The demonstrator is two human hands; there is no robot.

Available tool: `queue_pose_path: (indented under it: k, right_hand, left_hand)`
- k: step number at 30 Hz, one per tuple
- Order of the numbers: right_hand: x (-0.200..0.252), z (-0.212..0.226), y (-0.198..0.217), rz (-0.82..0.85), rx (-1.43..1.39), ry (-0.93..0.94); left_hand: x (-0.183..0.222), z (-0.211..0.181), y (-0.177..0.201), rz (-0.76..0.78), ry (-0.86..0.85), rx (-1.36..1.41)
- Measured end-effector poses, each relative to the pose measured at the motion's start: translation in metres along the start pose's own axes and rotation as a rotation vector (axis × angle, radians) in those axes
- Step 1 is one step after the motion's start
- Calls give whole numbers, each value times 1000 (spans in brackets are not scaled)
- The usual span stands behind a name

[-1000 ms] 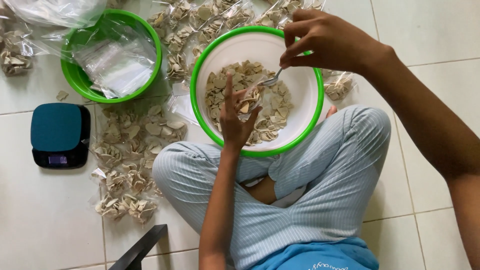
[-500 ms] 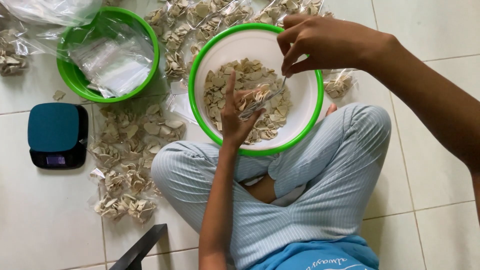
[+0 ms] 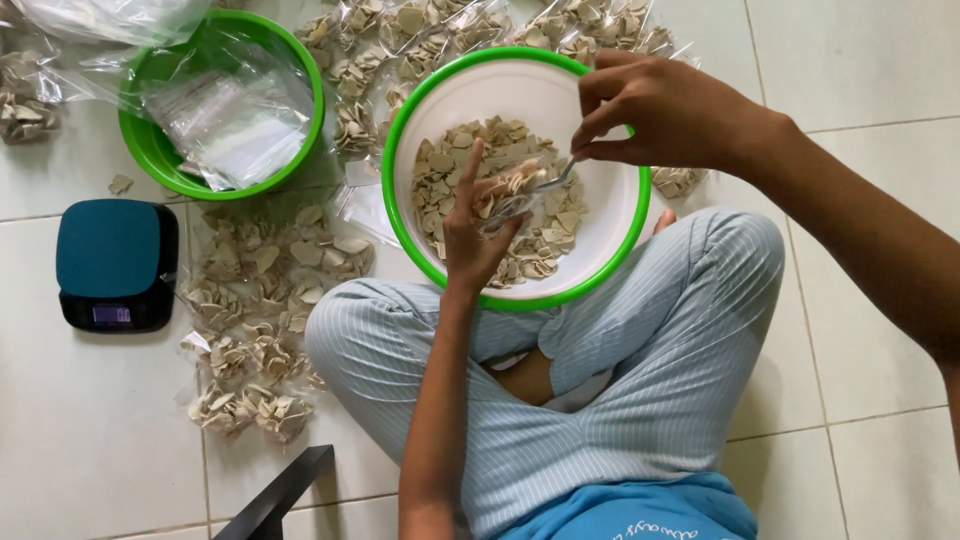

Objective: Packaging small pieces of dried food into plastic bags and weighing them on a digital scale.

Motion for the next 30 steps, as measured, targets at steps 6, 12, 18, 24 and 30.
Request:
queue_pose_path:
  k: [6, 12, 18, 24, 30]
  right_hand:
    - [17, -7, 13, -117, 50, 0]
    - [14, -1, -6, -34, -14, -38]
    - [23, -8, -19, -146, 103, -224]
    - [18, -10, 0, -249, -44, -95]
    - [10, -5, -8, -92, -115, -189]
  left_hand:
    - [3, 7, -4, 10, -18, 13]
    - [2, 2, -4, -23, -53, -25]
    - [2, 4, -3, -77, -56, -93]
    - [0, 4, -4, -82, -88, -63]
    - [2, 0, -4, -79, -61, -48]
Point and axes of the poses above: each hand's wrist, its own x-axis away from the middle knuckle, its own y-axis out of the back of the hand, z = x × y, the point moved 1 cm from there along -x, towards the middle knuckle, and after that the axes turned 3 degrees about -y, right-handed, at the moved point
